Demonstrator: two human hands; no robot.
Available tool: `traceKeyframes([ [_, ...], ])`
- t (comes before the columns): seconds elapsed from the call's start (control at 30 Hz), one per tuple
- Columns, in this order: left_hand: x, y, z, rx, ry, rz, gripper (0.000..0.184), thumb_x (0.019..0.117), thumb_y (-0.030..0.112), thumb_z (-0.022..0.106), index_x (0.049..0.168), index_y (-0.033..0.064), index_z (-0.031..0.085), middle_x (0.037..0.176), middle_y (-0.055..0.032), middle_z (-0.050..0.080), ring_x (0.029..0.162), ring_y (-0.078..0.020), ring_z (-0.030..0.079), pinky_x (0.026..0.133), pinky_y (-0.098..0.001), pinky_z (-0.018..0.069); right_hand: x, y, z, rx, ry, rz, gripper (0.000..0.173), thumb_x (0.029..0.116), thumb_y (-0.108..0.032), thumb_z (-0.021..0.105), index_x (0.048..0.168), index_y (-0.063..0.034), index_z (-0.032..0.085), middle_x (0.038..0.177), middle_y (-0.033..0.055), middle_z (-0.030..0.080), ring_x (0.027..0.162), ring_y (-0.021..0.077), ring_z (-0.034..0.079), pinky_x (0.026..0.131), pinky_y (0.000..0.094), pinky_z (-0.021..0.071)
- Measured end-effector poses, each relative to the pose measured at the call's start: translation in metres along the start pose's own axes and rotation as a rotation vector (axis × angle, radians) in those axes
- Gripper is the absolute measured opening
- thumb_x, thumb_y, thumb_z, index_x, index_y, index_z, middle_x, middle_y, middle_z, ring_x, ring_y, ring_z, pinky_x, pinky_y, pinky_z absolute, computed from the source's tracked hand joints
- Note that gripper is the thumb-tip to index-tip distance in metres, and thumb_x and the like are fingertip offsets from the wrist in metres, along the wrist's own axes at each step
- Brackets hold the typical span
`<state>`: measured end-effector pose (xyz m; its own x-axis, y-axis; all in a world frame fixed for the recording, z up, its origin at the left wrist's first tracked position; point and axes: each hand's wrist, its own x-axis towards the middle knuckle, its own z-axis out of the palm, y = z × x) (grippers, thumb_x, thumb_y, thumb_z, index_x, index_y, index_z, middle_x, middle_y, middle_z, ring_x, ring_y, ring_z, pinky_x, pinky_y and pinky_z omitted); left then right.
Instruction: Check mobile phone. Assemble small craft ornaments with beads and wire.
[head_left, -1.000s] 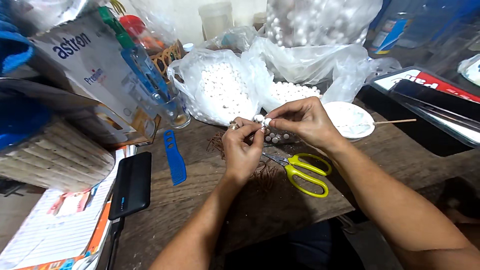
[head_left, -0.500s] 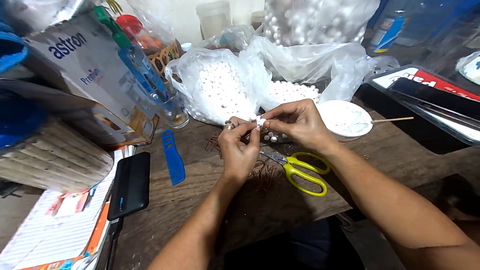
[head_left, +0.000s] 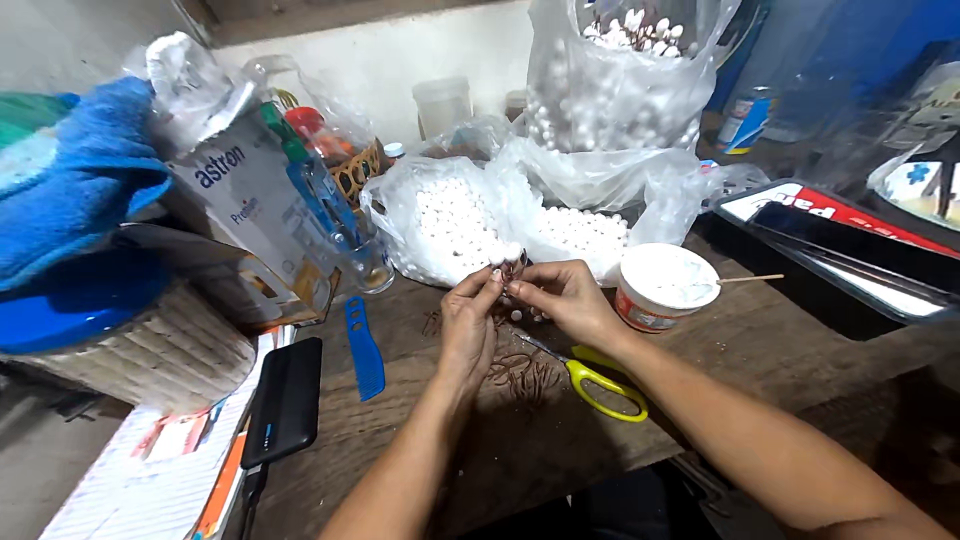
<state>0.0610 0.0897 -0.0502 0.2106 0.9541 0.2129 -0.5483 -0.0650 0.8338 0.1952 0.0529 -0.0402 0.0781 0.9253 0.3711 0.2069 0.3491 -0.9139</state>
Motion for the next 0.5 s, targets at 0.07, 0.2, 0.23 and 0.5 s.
traceKeyframes([
  [0.07,-0.001,0.000,0.001,0.005,-0.005,-0.011,0.026,0.1003,-0.008,0.049,0.094,-0.0001,0.073,0.087,-0.0050,0.074,0.082,-0.0101,0.071,0.080,-0.0259,0.0591,-0.001,0.002,-0.002,-0.012,0.003,-0.046,0.009,0.0945,-0.005,0.068,0.090,0.0011,0.073,0.078,-0.0018,0.069,0.068,-0.0041,0.061,0.066,0.0140,0.0522],
  [0.2,-0.001,0.001,0.002,0.089,-0.089,0.045,0.025,0.0975,-0.005,0.049,0.105,-0.0020,0.073,0.101,-0.0055,0.076,0.092,-0.0092,0.072,0.081,-0.0233,0.0585,-0.012,-0.010,-0.027,-0.272,0.185,-0.447,0.017,0.0953,-0.010,0.064,0.090,0.0023,0.075,0.083,0.0033,0.070,0.076,-0.0026,0.062,0.071,0.0129,0.0509],
  [0.23,0.000,0.000,0.001,0.114,-0.110,0.058,0.026,0.0968,-0.003,0.050,0.107,-0.0028,0.073,0.106,-0.0065,0.077,0.097,-0.0096,0.072,0.083,-0.0231,0.0582,-0.016,-0.017,-0.034,-0.342,0.284,-0.629,0.016,0.0939,-0.008,0.064,0.087,0.0021,0.075,0.082,0.0051,0.071,0.078,0.0000,0.064,0.073,0.0146,0.0521],
  [0.5,-0.003,-0.007,-0.003,0.177,-0.167,0.080,0.026,0.0946,-0.002,0.050,0.106,-0.0039,0.073,0.106,-0.0077,0.077,0.101,-0.0110,0.072,0.088,-0.0250,0.0576,0.059,-0.125,-0.126,-0.662,0.627,-0.762,0.022,0.0986,-0.013,0.061,0.094,0.0062,0.071,0.082,0.0056,0.069,0.072,0.0013,0.062,0.069,0.0208,0.0521],
])
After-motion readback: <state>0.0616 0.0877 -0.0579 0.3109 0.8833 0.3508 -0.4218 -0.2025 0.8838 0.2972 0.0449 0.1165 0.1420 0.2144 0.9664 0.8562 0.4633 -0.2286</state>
